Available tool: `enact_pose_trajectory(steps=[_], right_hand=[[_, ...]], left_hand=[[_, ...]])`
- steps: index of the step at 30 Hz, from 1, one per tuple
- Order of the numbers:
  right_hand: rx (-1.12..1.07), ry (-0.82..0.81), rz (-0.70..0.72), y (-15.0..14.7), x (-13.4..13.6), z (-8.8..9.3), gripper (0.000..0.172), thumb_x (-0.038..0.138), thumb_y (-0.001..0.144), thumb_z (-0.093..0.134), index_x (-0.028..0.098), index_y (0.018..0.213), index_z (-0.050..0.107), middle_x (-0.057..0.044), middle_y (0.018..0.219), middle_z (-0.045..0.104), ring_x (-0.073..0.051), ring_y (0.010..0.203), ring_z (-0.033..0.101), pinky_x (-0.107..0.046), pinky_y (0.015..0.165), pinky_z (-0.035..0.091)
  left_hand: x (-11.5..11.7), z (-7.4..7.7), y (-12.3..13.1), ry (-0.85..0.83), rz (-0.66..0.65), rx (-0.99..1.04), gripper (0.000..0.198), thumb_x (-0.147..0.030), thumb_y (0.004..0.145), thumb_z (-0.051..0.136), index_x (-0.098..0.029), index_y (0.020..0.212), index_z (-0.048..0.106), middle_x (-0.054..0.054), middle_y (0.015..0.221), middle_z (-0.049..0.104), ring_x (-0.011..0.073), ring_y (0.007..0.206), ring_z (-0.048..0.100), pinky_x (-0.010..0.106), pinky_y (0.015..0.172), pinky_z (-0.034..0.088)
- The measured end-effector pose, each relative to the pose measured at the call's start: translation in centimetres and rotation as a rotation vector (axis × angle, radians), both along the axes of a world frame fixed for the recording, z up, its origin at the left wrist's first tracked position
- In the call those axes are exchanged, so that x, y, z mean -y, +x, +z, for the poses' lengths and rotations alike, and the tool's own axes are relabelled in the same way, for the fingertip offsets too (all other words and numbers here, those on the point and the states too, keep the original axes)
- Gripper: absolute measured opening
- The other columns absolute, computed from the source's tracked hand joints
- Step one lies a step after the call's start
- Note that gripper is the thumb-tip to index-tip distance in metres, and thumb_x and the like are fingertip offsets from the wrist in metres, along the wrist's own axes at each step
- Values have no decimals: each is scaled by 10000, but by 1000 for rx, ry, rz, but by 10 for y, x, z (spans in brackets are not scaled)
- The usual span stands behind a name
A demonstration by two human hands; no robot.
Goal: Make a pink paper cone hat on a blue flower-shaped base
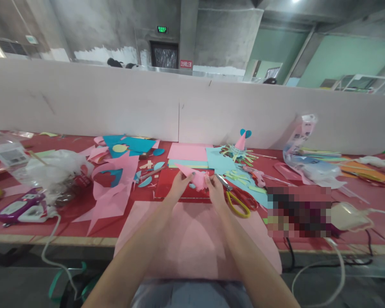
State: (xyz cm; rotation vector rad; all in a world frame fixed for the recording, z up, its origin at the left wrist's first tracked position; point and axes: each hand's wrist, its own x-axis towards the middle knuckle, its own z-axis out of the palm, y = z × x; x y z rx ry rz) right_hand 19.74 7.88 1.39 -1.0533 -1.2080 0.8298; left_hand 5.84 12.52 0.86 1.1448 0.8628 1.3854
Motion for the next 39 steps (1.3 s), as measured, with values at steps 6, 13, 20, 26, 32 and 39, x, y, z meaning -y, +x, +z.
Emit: enact_pose_trajectory(steps=[6, 13, 20, 26, 32, 39], right_hand=[[-175, -70, 6, -1, 1, 3, 435, 557, 693, 638, 213, 558, 410, 45, 501, 471, -104, 443, 422, -248, 448, 361], [-284, -129, 125, -3, 3, 7, 383, 572, 705, 605, 205, 641, 514, 17, 562, 518, -108, 485, 456, -226, 416, 359], [-220, -113, 104, 0, -2, -1, 330, 477, 647, 690, 196, 633, 518, 36, 530, 520, -87, 452, 445, -202, 399, 357], [-241, -106, 82, 0, -3, -1, 332, 480, 657, 687, 195, 620, 521, 39, 511, 522, -82, 436, 448, -202, 394, 354], [-310, -113, 140, -3, 4, 7, 333, 534, 710, 632, 211, 723, 553, 40, 567, 513, -84, 451, 426, -209, 399, 330], [-318, -132, 217, -2, 4, 5, 348, 519, 682, 669, 203, 664, 523, 45, 570, 497, -82, 474, 416, -206, 411, 291]], left_hand=[[8, 10, 1, 5, -92, 69, 531, -418, 568, 760, -135, 985, 592, 107, 1011, 674, 215, 896, 626, 307, 709, 525], [7, 11, -5, -32, 32, 45, 480, -448, 618, 721, -134, 956, 588, 111, 1008, 671, 212, 877, 626, 311, 706, 525], [7, 13, -6, -31, 69, 69, 482, -453, 626, 716, -150, 972, 573, 92, 1008, 668, 217, 933, 619, 328, 767, 523], [7, 10, -6, -43, 56, 50, 446, -435, 645, 704, -148, 966, 589, 96, 1022, 664, 224, 951, 612, 339, 783, 522], [4, 7, -9, -124, 24, 188, 438, -442, 655, 699, -151, 965, 594, 110, 1023, 662, 217, 890, 639, 345, 771, 526], [4, 2, -8, -136, -73, 217, 446, -456, 665, 697, -156, 980, 598, 103, 1008, 671, 202, 860, 649, 314, 755, 528]])
